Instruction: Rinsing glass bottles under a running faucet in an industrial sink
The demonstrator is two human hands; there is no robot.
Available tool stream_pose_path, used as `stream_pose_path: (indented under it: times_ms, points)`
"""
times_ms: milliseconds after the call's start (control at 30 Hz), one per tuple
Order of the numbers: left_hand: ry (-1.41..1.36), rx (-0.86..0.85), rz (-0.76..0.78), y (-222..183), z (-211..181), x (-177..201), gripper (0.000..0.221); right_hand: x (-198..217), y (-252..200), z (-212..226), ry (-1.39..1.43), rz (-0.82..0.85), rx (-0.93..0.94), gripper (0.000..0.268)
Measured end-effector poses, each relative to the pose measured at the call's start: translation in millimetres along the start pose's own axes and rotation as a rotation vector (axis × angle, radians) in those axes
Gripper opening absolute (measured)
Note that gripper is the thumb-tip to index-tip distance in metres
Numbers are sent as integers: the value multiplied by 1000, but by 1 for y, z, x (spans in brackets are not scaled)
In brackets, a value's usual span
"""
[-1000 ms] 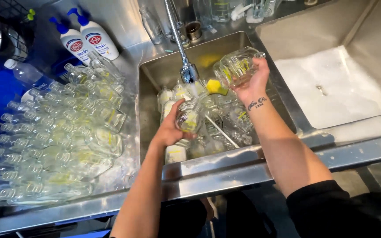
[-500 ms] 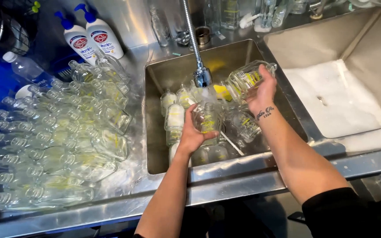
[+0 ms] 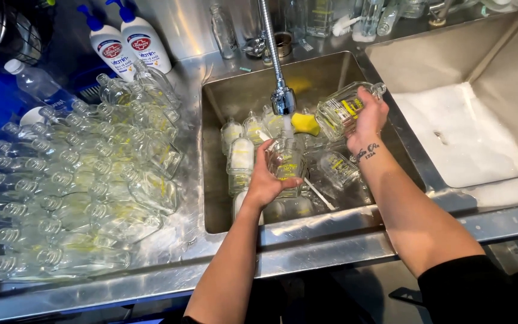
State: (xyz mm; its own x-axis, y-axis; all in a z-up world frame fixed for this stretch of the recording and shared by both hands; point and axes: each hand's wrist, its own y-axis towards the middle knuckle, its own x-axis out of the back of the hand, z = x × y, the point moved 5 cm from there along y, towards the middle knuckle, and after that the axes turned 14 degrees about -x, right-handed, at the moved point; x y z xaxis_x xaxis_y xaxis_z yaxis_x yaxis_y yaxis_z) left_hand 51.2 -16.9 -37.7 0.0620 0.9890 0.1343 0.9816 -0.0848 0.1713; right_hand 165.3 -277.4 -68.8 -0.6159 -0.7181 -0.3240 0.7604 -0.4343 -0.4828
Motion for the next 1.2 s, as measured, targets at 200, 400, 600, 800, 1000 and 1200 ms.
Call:
stream_pose_path:
  times_ms: [200, 400, 600, 800, 1000, 1200]
  points:
    - [-38, 19, 21, 0, -7, -5, 119, 1, 17, -6, 26, -9, 13, 70]
    - [9, 48, 54, 1, -8, -6, 124, 1, 17, -6, 49, -18, 3, 72]
    - [78, 100, 74, -1, -14, -8, 126, 3, 19, -9, 38, -16, -8, 73]
    - [69, 90, 73, 3, -11, -12, 125, 0, 7, -3, 7, -14, -18, 71]
    - [65, 89, 62, 4, -8, -13, 121, 0, 9, -6, -12, 0, -19, 68]
    - [-6, 76, -5, 15, -1, -17, 114, -5, -18, 5, -10, 11, -12, 68]
